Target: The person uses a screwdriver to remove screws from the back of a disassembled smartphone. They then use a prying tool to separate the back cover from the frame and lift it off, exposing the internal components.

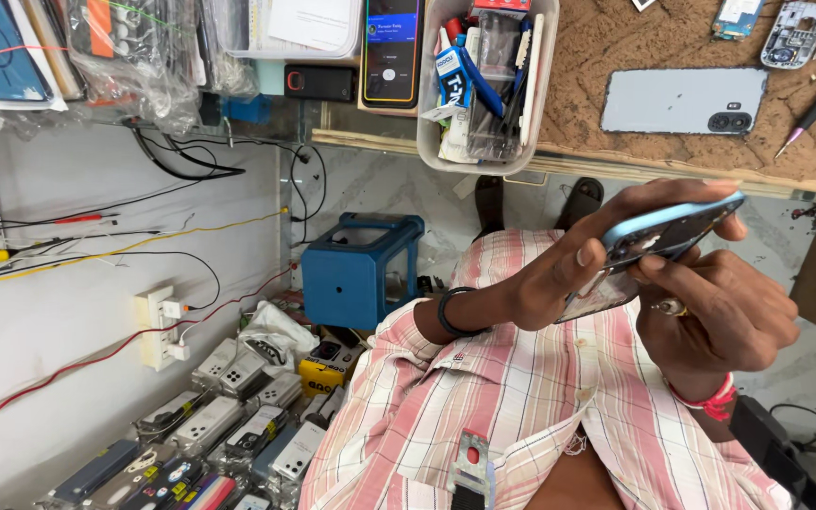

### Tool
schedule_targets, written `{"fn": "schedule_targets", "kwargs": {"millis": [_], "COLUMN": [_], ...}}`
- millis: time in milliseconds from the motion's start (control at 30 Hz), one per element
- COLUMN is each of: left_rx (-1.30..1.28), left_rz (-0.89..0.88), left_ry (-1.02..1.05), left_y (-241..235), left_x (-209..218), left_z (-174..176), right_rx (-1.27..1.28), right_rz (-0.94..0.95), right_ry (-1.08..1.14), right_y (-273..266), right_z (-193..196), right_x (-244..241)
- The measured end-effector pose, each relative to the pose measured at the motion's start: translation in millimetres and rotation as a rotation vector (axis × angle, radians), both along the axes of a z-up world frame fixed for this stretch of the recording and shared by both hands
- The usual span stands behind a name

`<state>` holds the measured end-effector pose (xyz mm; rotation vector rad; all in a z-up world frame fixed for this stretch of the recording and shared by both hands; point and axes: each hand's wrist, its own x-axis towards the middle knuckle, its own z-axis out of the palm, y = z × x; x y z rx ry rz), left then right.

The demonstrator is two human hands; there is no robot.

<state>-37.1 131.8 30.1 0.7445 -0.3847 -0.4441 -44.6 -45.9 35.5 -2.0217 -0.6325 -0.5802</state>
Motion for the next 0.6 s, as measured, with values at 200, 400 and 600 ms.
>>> {"fn": "schedule_targets", "kwargs": {"millis": [200, 400, 600], "left_rx": [0.006, 0.036, 0.019], "left_rz": [0.032, 0.032, 0.015], "left_ry": [-0.017, -0.032, -0.032], "left_y": [-3, 2, -3], "left_x": [2, 6, 12], "left_z": [-2, 1, -1], "right_rx": [0.043, 0.024, 0.049], "right_rz": [-0.064, -0.093, -0.103], "right_ry": [-0.022, -0.02, -0.004], "right_y": [7, 4, 5], "right_z": [-3, -7, -9], "right_x": [-1, -2, -1]}}
